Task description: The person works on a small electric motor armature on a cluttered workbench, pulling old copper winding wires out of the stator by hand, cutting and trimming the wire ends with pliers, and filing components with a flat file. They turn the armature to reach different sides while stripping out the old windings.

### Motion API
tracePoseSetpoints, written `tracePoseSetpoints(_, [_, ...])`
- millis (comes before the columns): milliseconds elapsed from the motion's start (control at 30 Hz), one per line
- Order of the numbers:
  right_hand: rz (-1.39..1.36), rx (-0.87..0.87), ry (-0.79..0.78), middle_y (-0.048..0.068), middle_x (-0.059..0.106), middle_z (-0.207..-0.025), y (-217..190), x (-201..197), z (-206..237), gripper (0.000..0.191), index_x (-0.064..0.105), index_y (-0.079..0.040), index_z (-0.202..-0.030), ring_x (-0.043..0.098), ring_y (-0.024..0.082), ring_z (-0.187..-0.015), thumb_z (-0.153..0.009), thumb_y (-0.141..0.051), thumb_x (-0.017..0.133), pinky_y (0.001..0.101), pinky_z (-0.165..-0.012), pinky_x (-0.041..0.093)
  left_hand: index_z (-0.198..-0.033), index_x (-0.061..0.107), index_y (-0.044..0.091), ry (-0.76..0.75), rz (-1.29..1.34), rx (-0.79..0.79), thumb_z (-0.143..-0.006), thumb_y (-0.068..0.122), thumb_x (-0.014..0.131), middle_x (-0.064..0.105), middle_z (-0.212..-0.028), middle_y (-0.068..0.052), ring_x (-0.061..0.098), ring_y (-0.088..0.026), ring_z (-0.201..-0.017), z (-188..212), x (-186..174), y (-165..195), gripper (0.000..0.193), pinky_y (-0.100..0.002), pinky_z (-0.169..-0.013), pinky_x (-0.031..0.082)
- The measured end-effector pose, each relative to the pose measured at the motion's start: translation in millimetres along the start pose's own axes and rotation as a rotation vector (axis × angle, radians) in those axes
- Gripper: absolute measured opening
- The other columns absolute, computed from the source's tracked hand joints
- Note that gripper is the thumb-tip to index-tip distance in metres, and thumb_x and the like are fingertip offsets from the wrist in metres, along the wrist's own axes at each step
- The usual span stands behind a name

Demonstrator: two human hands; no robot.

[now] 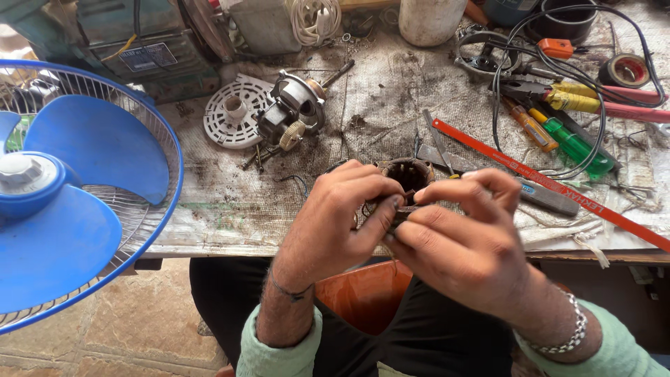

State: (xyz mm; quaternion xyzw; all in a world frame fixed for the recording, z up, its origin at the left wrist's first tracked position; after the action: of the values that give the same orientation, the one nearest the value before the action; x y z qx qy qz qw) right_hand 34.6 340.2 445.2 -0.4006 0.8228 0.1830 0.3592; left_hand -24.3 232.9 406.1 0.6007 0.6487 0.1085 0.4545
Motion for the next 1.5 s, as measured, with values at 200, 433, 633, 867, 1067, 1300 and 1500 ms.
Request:
tracePoseSetpoints(200, [-0.034, 0.027, -0.099, -0.005, 0.07, -0.087, 8, -3, 3, 0.021, 0.073, -0.015, -0.084, 0.061, 0.019, -0.103, -0.077, -0.027, 0.089, 0.0462, -0.09, 0.034, -0.105, 0.07, -0.001, 0.069, 0.055, -0.062, -0.098, 0.005, 0.067, 0.072, -0.093, -0.01, 0.068, -0.022, -0.088, 0, -4, -11, 0.01, -0.036, -0.077, 0.055])
tracePoseSetpoints(433, [-0.126, -0.036, -0.197, -0.004, 0.069, -0.085, 0, -1, 3, 0.016, 0.074, -0.013, -0.085, 0.062, 0.02, -0.105, -0.079, -0.024, 0.083, 0.0455, -0.094, 0.036, -0.105, 0.07, -0.002, 0.075, 0.127, -0.248, -0.101, 0.009, 0.062, 0.073, -0.084, -0.01, 0.071, -0.017, -0.074, -1, -3, -27, 0.014, -0.032, -0.064, 0.057])
tracePoseSetpoints(633, [-0.181, -0.02, -0.258, -0.006, 0.066, -0.086, 5, -13, 11, 0.018, 0.071, -0.014, -0.086, 0.062, 0.018, -0.103, -0.082, -0.029, 0.081, 0.0435, -0.094, 0.037, -0.106, 0.069, -0.002, 0.068, 0.144, -0.247, -0.104, 0.009, 0.059, 0.072, -0.083, -0.009, 0.068, -0.014, -0.071, -1, -5, -28, 0.015, -0.031, -0.062, 0.055])
tracePoseSetpoints(867, [-0.365, -0.105, -0.422, -0.001, 0.066, -0.087, -11, 6, 13, 0.02, 0.064, -0.01, -0.082, 0.064, 0.021, -0.099, -0.084, -0.024, 0.079, 0.0417, -0.092, 0.046, -0.107, 0.066, -0.001, 0.101, 0.165, -0.323, -0.106, 0.009, 0.054, 0.066, -0.076, -0.007, 0.058, -0.012, -0.064, 1, -3, -35, 0.016, -0.032, -0.057, 0.05])
tracePoseSetpoints(1067, [-0.667, -0.093, -0.653, 0.0, 0.063, -0.083, -24, 6, 18, 0.02, 0.063, -0.012, -0.081, 0.062, 0.021, -0.096, -0.089, -0.025, 0.075, 0.0381, -0.085, 0.047, -0.105, 0.066, -0.002, 0.096, 0.121, -0.333, -0.106, 0.008, 0.054, 0.061, -0.071, -0.008, 0.052, -0.012, -0.061, 4, -6, -36, 0.015, -0.032, -0.055, 0.046])
tracePoseSetpoints(1300, [-0.873, -0.149, -1.145, -0.001, 0.06, -0.077, -42, 24, 47, 0.03, 0.056, -0.01, -0.071, 0.06, 0.022, -0.092, -0.094, -0.025, 0.067, 0.0367, -0.088, 0.046, -0.105, 0.067, -0.002, 0.097, 0.124, -0.321, -0.105, 0.008, 0.055, 0.063, -0.072, -0.009, 0.054, -0.012, -0.061, 4, -8, -37, 0.016, -0.032, -0.054, 0.046])
tracePoseSetpoints(1500, [-0.782, -0.032, -0.816, 0.0, 0.063, -0.081, -17, 4, 31, 0.026, 0.062, -0.011, -0.078, 0.062, 0.021, -0.088, -0.091, -0.029, 0.076, 0.0377, -0.079, 0.048, -0.102, 0.071, 0.0, -0.008, 0.114, -0.312, -0.103, 0.013, 0.06, 0.07, -0.077, -0.009, 0.062, -0.014, -0.063, 5, -2, -35, 0.017, -0.032, -0.057, 0.051])
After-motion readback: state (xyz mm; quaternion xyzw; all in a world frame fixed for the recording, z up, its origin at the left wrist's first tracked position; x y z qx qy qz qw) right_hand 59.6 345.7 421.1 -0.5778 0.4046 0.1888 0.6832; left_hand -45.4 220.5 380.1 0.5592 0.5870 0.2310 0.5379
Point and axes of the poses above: each hand's wrist, its own z-axis away from the middle knuckle, its own x-axis out of the palm, y = z × x, the point moved 9 cm from there along -z, towards the middle knuckle
